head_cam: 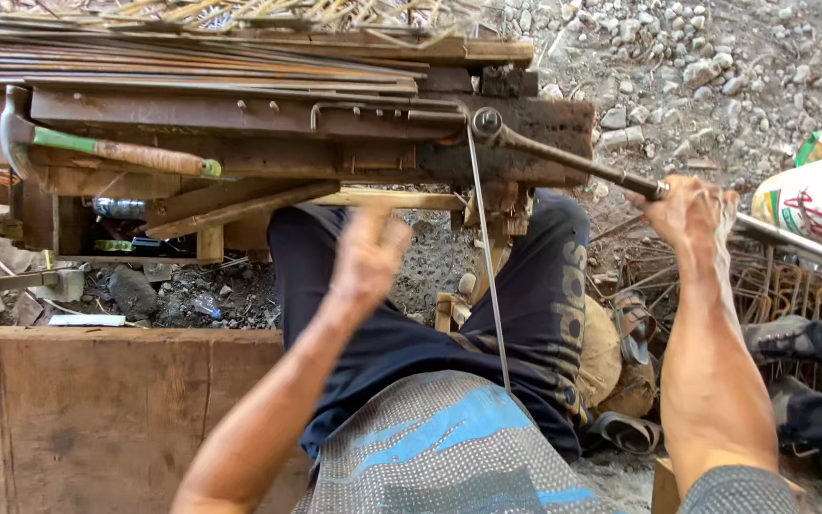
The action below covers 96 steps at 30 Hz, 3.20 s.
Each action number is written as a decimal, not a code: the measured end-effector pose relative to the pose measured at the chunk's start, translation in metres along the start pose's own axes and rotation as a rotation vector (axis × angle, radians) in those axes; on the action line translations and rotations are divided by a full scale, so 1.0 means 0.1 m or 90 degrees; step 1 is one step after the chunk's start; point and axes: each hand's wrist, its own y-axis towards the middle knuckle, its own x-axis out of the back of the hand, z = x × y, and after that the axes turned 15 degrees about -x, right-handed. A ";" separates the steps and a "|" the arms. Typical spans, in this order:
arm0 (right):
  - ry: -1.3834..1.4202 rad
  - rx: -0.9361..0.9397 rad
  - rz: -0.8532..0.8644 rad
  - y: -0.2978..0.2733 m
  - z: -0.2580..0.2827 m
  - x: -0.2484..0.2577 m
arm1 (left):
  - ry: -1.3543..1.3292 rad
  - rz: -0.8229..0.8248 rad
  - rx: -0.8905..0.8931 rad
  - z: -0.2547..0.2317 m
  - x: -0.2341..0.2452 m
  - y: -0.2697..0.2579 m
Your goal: The person uses a manual crank-operated bending machine to bend thin metal rods into rectangular shapes. The person inserts rods into the machine, turns the crank to bend them, and removes the finished pieces.
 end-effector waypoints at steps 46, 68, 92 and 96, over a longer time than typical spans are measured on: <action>0.096 -0.030 -0.055 -0.06 0.00 -0.18 | -0.516 0.358 0.165 -0.18 -0.33 -1.09; 0.097 0.021 0.001 -0.05 0.08 -0.04 | -1.334 0.046 0.124 -2.26 -0.12 0.13; 0.811 0.420 0.036 -2.24 1.41 1.25 | -0.270 0.229 -0.166 -0.05 -0.75 -0.13; 0.599 0.368 0.076 -1.90 0.92 1.37 | -0.855 -0.109 0.283 0.62 0.26 0.04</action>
